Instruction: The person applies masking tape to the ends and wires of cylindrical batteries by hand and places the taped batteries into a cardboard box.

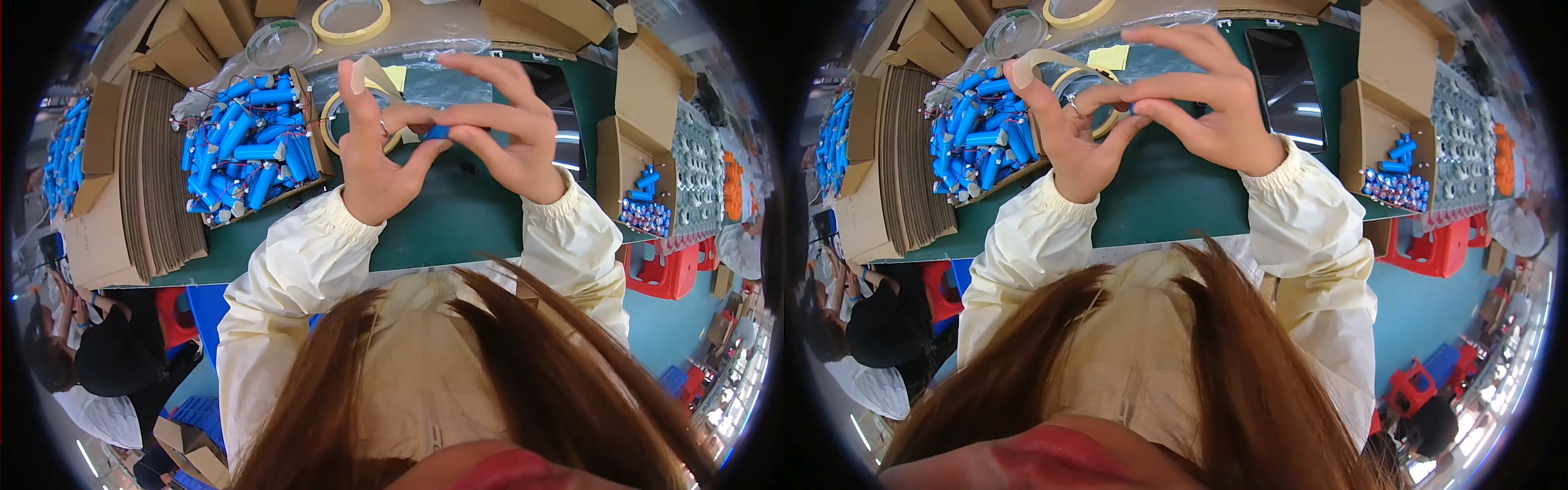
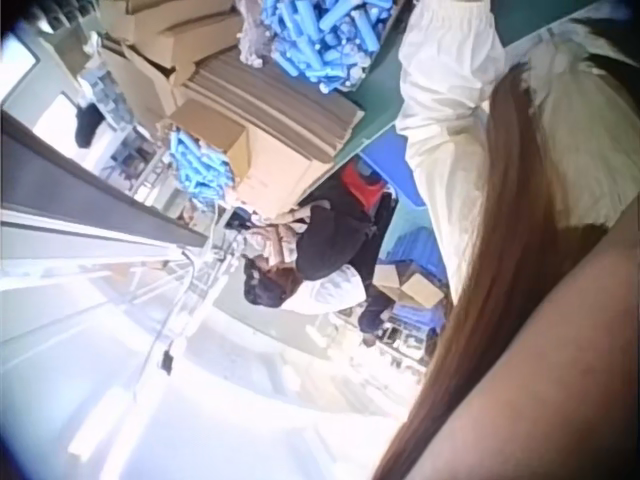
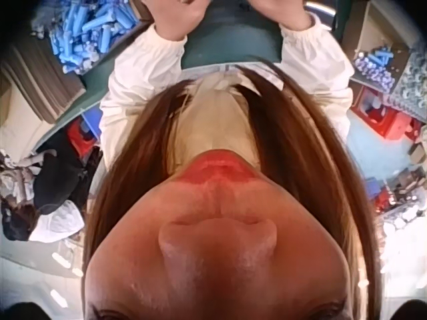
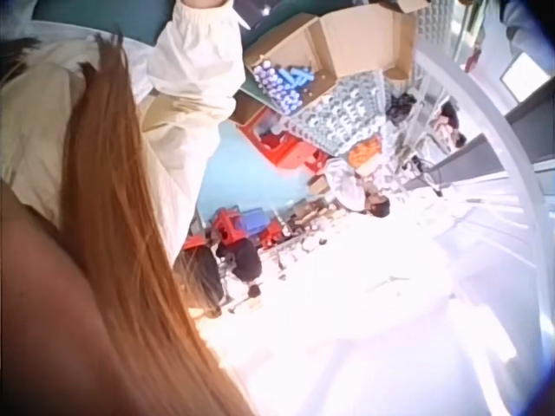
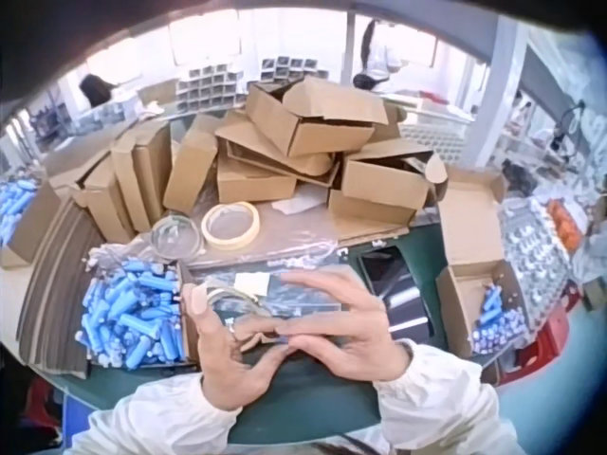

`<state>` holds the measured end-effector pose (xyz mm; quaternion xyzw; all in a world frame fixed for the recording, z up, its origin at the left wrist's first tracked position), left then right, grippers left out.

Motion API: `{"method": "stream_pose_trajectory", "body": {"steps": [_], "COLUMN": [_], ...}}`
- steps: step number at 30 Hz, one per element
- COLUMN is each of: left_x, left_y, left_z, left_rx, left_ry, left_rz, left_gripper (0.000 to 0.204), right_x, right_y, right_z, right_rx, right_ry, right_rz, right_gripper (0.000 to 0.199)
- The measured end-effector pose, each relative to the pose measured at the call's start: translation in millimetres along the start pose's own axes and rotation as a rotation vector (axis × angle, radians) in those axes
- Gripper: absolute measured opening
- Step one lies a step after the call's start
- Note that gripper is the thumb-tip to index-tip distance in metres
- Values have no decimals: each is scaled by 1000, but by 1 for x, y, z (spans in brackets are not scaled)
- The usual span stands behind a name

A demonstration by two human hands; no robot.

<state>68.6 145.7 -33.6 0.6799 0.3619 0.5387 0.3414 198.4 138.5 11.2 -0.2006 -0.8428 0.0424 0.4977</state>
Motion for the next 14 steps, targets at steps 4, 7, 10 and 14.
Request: {"method": "stream_pose_trajectory", "body": {"steps": [4, 7, 10, 14], "left_x": [-2, -1, 2, 3], "left_y": [-7, -6, -12, -20], "left_z": [1, 3, 0, -4], "left_rx": [17, 48, -46, -268], "left_ry": [4, -12, 1, -3], "left_rz": [-66, -72, -183, -265], "left_gripper": [101, 101, 101, 100], "right_x": [-10, -12, -10, -15], "right_y": [18, 19, 17, 23], "right_z": [20, 28, 31, 28], "right_rx": [225, 312, 239, 143], "right_ry": [-45, -101, -120, -57], "right_rz": [225, 253, 241, 256], "right_gripper": [11, 12, 13, 27]}}
Point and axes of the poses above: each hand's wrist, its own x-axis towards the middle knuckle, its own z-axis out of the palm, y = z × x, the point moved 8 cm from there along x, towards the middle knuckle, and after that the axes turned 13 degrees about -z, right-handed, at the moved point
